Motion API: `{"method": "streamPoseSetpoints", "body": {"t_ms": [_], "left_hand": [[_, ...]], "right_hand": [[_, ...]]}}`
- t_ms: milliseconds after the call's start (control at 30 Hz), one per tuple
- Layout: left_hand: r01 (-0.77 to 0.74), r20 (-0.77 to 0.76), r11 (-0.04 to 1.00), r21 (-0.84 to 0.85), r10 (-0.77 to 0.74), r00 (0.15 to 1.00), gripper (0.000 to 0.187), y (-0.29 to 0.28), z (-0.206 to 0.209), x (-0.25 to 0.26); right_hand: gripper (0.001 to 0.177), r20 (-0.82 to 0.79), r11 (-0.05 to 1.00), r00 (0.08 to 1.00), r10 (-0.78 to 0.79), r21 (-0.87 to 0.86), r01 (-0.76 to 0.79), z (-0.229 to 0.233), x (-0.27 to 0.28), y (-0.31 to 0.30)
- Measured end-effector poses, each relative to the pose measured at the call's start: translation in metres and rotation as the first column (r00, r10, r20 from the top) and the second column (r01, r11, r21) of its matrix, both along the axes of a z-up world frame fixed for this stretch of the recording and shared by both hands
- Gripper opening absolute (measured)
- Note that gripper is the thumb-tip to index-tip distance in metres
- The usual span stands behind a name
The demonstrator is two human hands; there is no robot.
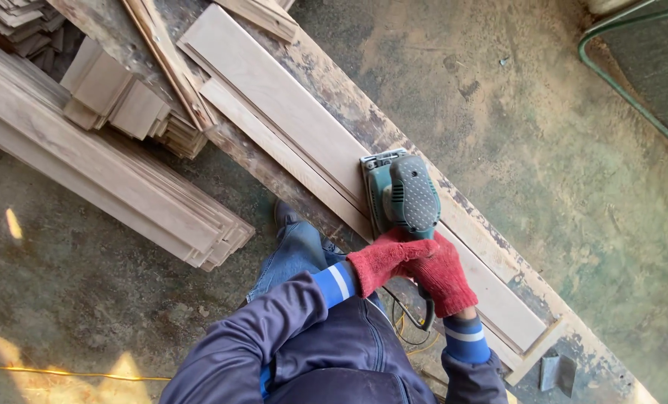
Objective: Sand a piece of wood using an orbital power sander and manual sandpaper.
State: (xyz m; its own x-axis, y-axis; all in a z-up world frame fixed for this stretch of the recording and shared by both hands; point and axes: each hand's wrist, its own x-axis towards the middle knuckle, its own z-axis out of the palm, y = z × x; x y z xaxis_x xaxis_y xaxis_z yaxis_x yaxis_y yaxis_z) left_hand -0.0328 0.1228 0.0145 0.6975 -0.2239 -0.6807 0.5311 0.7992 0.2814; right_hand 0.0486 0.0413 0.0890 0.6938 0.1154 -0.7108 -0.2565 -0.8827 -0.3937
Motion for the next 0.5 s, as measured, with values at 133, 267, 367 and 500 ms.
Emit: {"method": "streamPoseSetpoints", "body": {"t_ms": [133,267,367,500], "left_hand": [[-0.109,0.046,0.994,-0.013,0.11,0.993,0.088,0.042,-0.021,0.013],[-0.093,-0.008,0.994,0.061,0.093,0.996,0.073,0.126,0.04,0.019],[0.143,0.096,0.97,0.195,-0.164,0.982,0.054,0.212,0.1,0.023],[0.123,-0.111,0.966,0.228,-0.1,0.989,0.07,0.234,0.033,0.028]], "right_hand": [[0.028,-0.038,1.0,0.999,0.01,-0.012,-0.011,0.003,0.006,0.064],[0.026,-0.06,1.0,0.998,-0.027,-0.001,0.027,0.01,0.006,0.125],[0.03,-0.086,1.0,0.996,-0.005,-0.014,0.003,0.003,0.011,0.167],[0.043,-0.119,0.999,0.992,0.048,-0.02,-0.051,0.024,0.009,0.237]]}}
